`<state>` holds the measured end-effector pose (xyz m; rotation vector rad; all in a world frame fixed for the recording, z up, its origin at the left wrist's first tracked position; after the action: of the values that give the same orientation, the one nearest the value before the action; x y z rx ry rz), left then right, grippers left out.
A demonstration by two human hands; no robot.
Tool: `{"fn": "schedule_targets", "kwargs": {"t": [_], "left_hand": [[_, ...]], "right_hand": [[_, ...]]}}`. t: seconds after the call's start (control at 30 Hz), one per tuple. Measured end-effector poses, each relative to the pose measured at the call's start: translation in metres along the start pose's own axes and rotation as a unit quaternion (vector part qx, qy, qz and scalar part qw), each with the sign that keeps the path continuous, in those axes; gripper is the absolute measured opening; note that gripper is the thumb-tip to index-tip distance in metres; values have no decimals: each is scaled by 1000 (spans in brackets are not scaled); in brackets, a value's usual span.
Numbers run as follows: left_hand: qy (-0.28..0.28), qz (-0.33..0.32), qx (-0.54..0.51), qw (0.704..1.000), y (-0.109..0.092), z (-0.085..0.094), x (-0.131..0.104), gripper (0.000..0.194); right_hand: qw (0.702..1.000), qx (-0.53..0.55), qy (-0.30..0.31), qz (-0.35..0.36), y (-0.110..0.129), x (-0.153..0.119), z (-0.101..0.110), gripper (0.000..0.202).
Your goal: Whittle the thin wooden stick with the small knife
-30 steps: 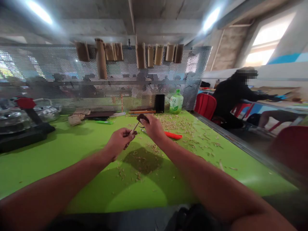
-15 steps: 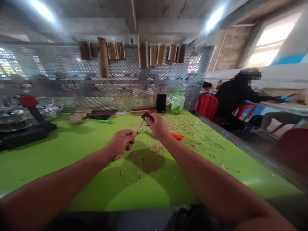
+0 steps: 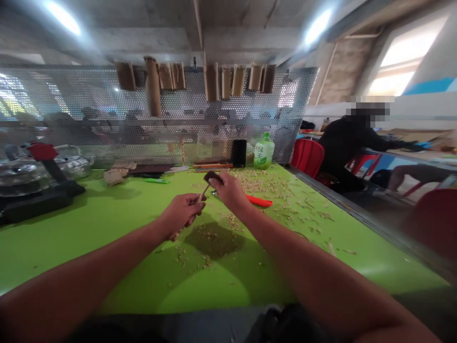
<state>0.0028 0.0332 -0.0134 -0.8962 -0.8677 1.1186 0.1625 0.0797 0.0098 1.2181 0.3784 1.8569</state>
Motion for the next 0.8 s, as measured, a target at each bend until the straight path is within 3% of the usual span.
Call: {"fn": "schedule_targets", "kwargs": {"t": [0.07, 0.17, 0.3, 0.43, 0.57, 0.7, 0.8], "left_hand": [[1, -1, 4, 1000, 0, 1, 0, 17], [-15, -5, 29, 999, 1, 2, 1, 17], [-25, -27, 45, 998, 3, 2, 2, 19], [-56, -46, 96, 993, 4, 5, 4, 18], [-62, -60, 119, 989, 2, 6, 4, 19], [-71, -60, 136, 986, 1, 6, 4, 17], [-67, -58, 136, 987, 1, 6, 3, 19]], "right_hand": [[1000, -1, -15, -5, 1, 1, 1, 26], [1000, -6, 22, 20, 2, 1, -1, 27], [1000, -16, -17, -6, 1, -1, -1, 28], [998, -6, 47, 29, 5, -3, -7, 26], [999, -32, -8, -15, 5, -4, -5, 27], [998, -5, 56, 38, 7, -5, -7, 25], [999, -35, -5, -12, 3, -3, -3, 29]]}}
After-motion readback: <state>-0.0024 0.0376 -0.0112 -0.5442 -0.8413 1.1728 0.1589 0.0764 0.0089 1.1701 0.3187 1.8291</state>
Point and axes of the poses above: each hand's wrist, its own x-axis towards the middle knuckle, its own z-axis out of the back of the hand, y = z × x, the point moved 2 cm from there along x, towards the middle knuckle, and after that the axes turned 4 degrees about x, right-handed, at the moved point
